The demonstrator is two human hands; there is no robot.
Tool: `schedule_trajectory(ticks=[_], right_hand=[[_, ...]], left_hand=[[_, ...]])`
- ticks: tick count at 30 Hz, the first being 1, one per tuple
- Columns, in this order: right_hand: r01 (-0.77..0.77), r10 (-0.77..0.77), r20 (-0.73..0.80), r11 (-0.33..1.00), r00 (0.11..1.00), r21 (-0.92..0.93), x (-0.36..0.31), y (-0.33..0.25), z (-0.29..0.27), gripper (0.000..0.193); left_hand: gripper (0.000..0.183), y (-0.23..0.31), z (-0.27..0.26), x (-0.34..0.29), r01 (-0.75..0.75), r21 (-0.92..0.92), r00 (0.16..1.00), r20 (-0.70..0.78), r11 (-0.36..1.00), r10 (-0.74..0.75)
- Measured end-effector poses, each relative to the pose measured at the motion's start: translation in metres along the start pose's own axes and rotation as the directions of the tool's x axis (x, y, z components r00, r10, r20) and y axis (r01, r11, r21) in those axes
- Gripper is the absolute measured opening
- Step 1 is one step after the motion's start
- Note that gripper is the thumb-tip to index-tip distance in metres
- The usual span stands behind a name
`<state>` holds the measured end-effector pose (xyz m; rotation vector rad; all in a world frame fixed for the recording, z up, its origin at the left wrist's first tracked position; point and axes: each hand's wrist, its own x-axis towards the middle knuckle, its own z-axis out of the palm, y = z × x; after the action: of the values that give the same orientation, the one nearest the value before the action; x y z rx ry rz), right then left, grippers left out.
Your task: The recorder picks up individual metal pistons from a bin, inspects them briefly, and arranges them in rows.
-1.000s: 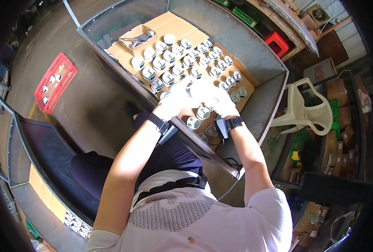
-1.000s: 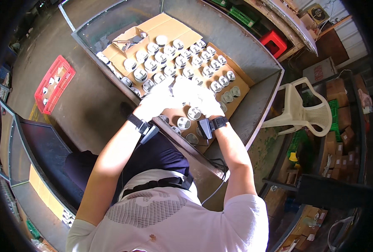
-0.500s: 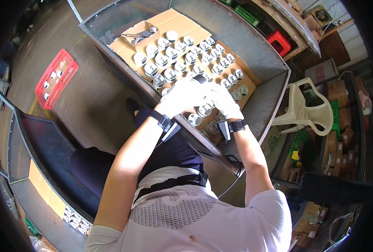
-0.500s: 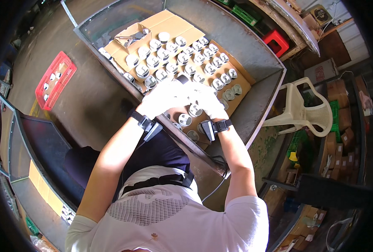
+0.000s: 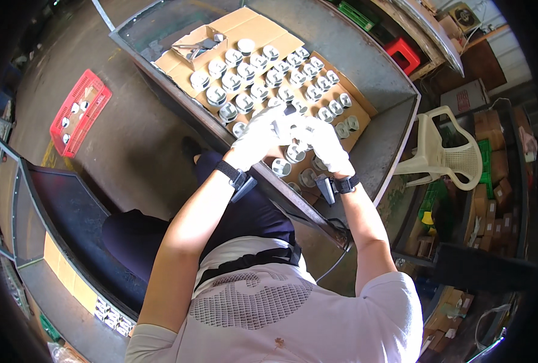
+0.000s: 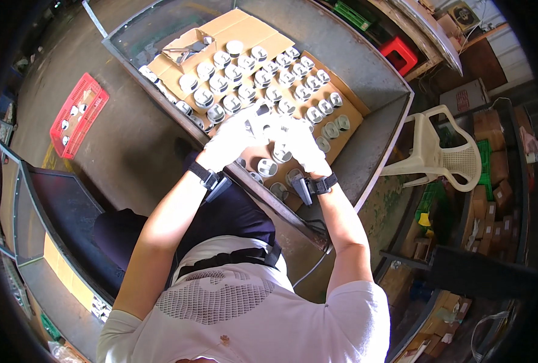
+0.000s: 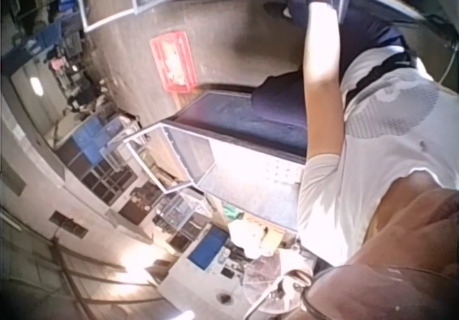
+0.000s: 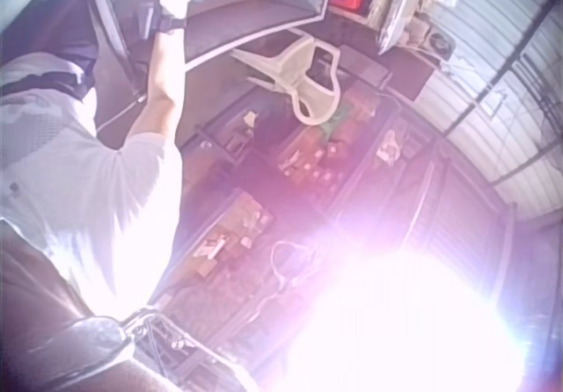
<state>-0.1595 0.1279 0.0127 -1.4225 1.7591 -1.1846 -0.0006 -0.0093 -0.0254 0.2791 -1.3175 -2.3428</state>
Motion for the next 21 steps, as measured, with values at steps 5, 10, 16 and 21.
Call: schedule_trajectory(ticks=[5, 10, 16, 21], right_hand=[[0.069, -0.069, -0.056, 0.998, 0.996, -0.009, -0.003, 0.005, -0.003, 0.026], [0.179, -0.166, 0.071, 0.936, 0.984, -0.304, 0.003, 0.001, -0.007, 0.033], [-0.058, 0.058, 0.002, 0.996, 0.998, 0.070, 0.011, -0.022, -0.003, 0.041], [-0.038, 0.047, -0.135, 0.997, 0.990, 0.065, 0.012, -0.021, -0.016, 0.040]], left_hand=[[0.075, 0.013, 0.010, -0.003, -0.112, 0.450, 0.992, -0.001, 0.886, 0.126], [0.081, 0.016, 0.011, -0.004, -0.071, 0.545, 0.996, 0.000, 0.835, 0.085], [0.083, 0.018, 0.010, -0.009, -0.047, 0.609, 0.998, 0.051, 0.791, 0.019], [0.067, 0.013, 0.009, -0.006, -0.130, 0.868, 0.960, -0.011, 0.479, 0.279]])
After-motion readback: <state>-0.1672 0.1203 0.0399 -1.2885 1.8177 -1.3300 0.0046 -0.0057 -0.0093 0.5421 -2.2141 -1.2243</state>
